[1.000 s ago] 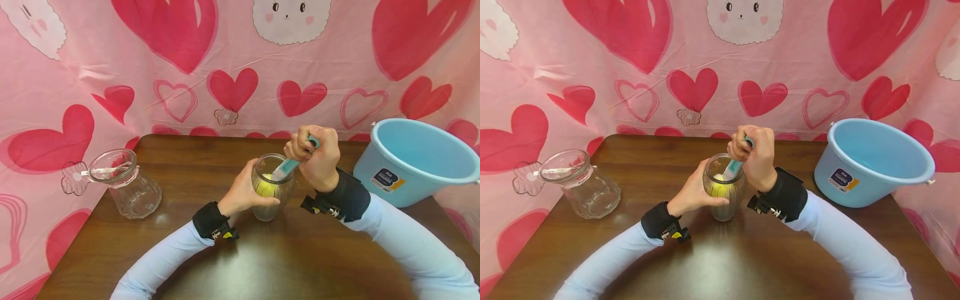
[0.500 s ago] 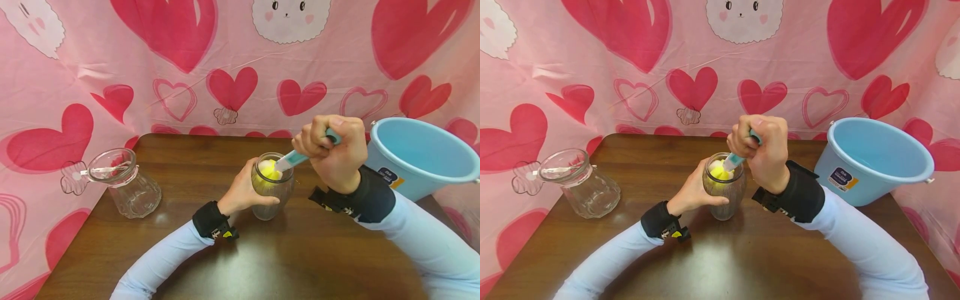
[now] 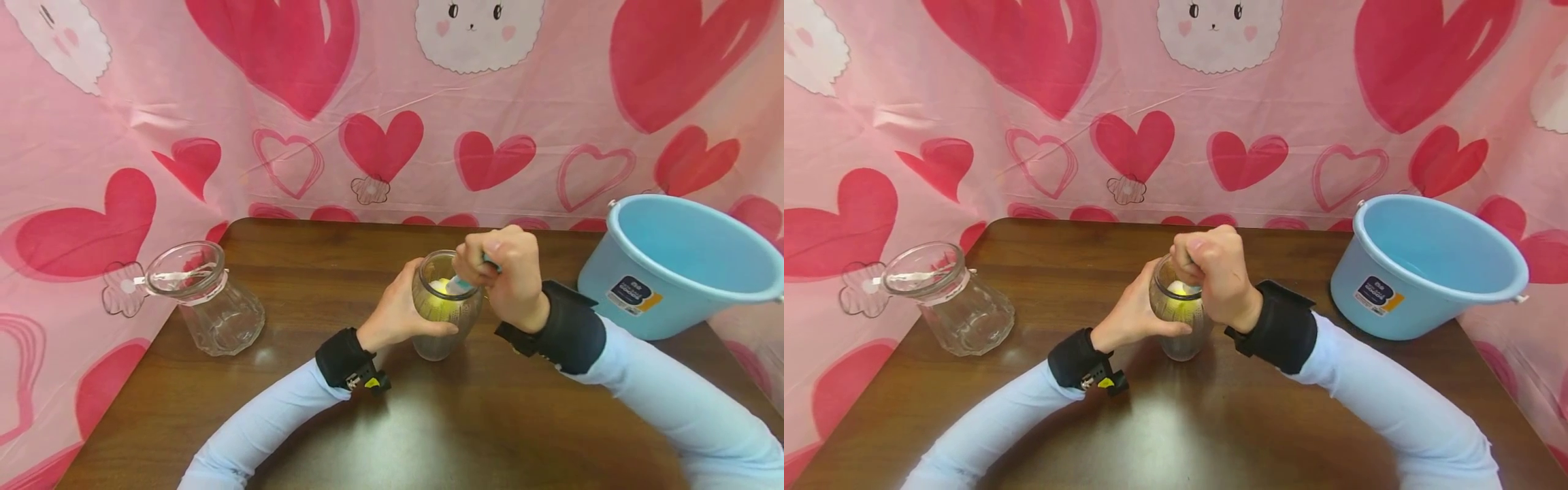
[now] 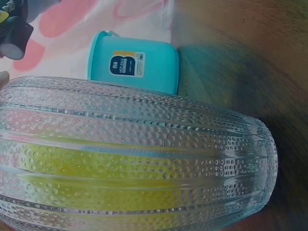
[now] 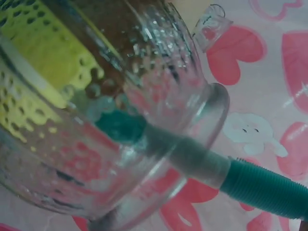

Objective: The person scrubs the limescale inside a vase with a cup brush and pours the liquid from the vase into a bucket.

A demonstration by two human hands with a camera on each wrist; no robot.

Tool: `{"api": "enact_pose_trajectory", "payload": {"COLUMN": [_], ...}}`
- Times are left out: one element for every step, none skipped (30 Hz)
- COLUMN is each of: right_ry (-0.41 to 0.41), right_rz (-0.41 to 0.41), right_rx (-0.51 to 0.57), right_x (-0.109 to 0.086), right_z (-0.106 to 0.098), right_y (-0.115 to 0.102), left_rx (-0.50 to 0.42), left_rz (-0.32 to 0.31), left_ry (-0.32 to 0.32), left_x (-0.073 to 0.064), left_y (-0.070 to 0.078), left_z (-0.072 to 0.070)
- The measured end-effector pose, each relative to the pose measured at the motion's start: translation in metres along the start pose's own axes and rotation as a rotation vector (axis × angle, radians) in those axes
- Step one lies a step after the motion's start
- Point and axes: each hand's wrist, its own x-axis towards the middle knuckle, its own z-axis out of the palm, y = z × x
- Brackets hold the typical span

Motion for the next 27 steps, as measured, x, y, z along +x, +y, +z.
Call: {"api": "enact_pose_trajectory", "payload": {"right_ry": [-0.006,-0.012,-0.020,-0.027,-0.035,-0.041,-0.042,-0.045,-0.044,-0.045,-0.046,-0.045,-0.041,-0.040,-0.034,-0.026,-0.016,-0.006,0.002,0.007,0.010,0.011,0.011,0.010,0.008,0.005,-0.001], "right_rz": [0.011,0.023,0.041,0.061,0.076,0.090,0.108,0.116,0.129,0.141,0.154,0.166,0.178,0.182,0.189,0.195,0.200,0.205,0.210,0.213,0.215,0.216,0.214,0.210,0.206,0.205,0.202], "right_rx": [-0.006,-0.022,-0.044,-0.063,-0.090,-0.112,-0.124,-0.146,-0.166,-0.179,-0.191,-0.198,-0.198,-0.208,-0.202,-0.191,-0.177,-0.164,-0.155,-0.150,-0.137,-0.129,-0.122,-0.122,-0.121,-0.118,-0.113], "right_x": [0.000,0.000,0.000,-0.001,-0.001,-0.002,-0.002,-0.003,-0.005,-0.006,-0.007,-0.009,-0.010,-0.011,-0.012,-0.013,-0.014,-0.014,-0.014,-0.014,-0.013,-0.012,-0.011,-0.009,-0.006,-0.004,-0.001], "right_z": [0.001,0.001,0.002,0.002,0.002,0.001,0.001,0.000,-0.001,-0.002,-0.002,-0.003,-0.004,-0.005,-0.005,-0.006,-0.007,-0.008,-0.008,-0.008,-0.008,-0.008,-0.007,-0.006,-0.006,-0.004,-0.003], "right_y": [0.001,0.002,0.004,0.005,0.007,0.009,0.011,0.014,0.016,0.019,0.021,0.023,0.025,0.027,0.028,0.029,0.029,0.029,0.029,0.028,0.026,0.024,0.022,0.020,0.018,0.015,0.013], "left_rx": [-0.005,-0.012,-0.017,-0.021,-0.028,-0.033,-0.037,-0.044,-0.048,-0.051,-0.055,-0.056,-0.054,-0.054,-0.051,-0.049,-0.047,-0.045,-0.046,-0.049,-0.050,-0.052,-0.054,-0.053,-0.051,-0.050,-0.049], "left_rz": [0.001,-0.001,-0.002,-0.001,-0.001,0.002,0.005,0.010,0.014,0.017,0.019,0.022,0.022,0.023,0.027,0.030,0.032,0.033,0.031,0.027,0.024,0.019,0.016,0.014,0.012,0.010,0.008], "left_ry": [0.001,0.001,0.003,0.003,0.002,0.001,-0.001,-0.003,-0.004,-0.005,-0.007,-0.008,-0.008,-0.009,-0.009,-0.009,-0.009,-0.009,-0.009,-0.010,-0.012,-0.014,-0.016,-0.017,-0.016,-0.015,-0.011], "left_x": [0.000,0.000,0.000,0.000,0.000,0.000,0.000,0.000,0.000,0.000,0.000,0.000,0.000,0.000,0.000,0.000,0.001,0.001,0.001,0.001,0.001,0.000,0.000,0.000,0.000,0.000,0.000], "left_y": [0.000,-0.001,-0.001,-0.001,-0.001,-0.001,-0.001,-0.001,-0.001,-0.001,-0.001,-0.001,-0.001,-0.001,-0.001,-0.001,-0.001,-0.001,-0.001,-0.001,-0.001,-0.001,-0.001,-0.001,-0.001,-0.001,-0.001], "left_z": [0.000,0.000,0.000,0.000,0.000,0.000,0.000,0.000,0.000,0.000,0.001,0.001,0.001,0.001,0.001,0.001,0.001,0.001,0.002,0.002,0.002,0.002,0.001,0.001,0.001,0.001,0.000]}}
